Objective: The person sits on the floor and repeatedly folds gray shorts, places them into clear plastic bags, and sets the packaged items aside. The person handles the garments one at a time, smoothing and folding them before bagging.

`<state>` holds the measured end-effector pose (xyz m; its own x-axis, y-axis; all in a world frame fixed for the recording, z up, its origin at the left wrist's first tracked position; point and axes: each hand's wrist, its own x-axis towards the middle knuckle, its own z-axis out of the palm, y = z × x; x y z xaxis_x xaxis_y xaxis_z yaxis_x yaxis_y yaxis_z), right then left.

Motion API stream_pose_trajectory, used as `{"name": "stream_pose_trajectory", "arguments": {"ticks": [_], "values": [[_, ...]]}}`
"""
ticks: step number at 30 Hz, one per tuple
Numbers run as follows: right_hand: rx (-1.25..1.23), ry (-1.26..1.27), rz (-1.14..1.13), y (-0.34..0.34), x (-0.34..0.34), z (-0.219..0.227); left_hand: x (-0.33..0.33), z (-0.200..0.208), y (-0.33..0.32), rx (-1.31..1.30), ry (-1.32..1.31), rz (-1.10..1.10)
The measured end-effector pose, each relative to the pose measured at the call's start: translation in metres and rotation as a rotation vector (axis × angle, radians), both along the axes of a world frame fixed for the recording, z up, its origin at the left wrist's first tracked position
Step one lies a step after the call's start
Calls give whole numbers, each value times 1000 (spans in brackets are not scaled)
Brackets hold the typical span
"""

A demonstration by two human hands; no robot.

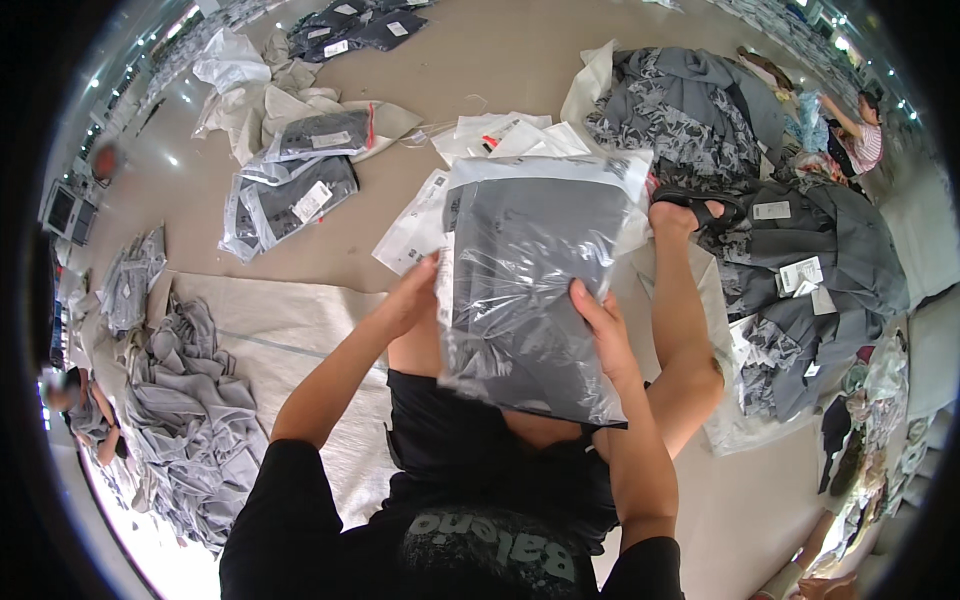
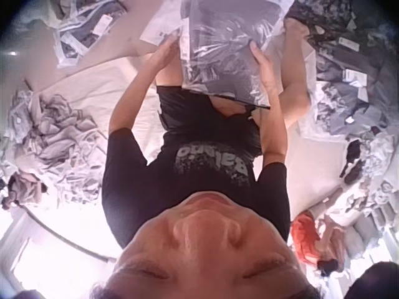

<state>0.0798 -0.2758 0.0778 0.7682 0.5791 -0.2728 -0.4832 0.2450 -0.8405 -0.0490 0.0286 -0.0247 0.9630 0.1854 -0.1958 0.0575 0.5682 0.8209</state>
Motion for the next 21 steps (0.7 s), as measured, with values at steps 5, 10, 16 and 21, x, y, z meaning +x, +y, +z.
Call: {"name": "stream_pose_trajectory", "arguments": {"ticks": [5, 10, 16, 21], "values": [[-105, 45, 65, -45, 14, -25, 20, 51, -39, -215, 97, -90], [-250, 27, -37, -68, 6, -88, 49, 112, -2, 119, 286, 157], [-375, -207, 212, -35, -8, -133, 40, 89, 236, 202, -172, 592], [-667, -1071, 321, 53, -15, -166, -12, 8, 329, 155, 427, 968]]}}
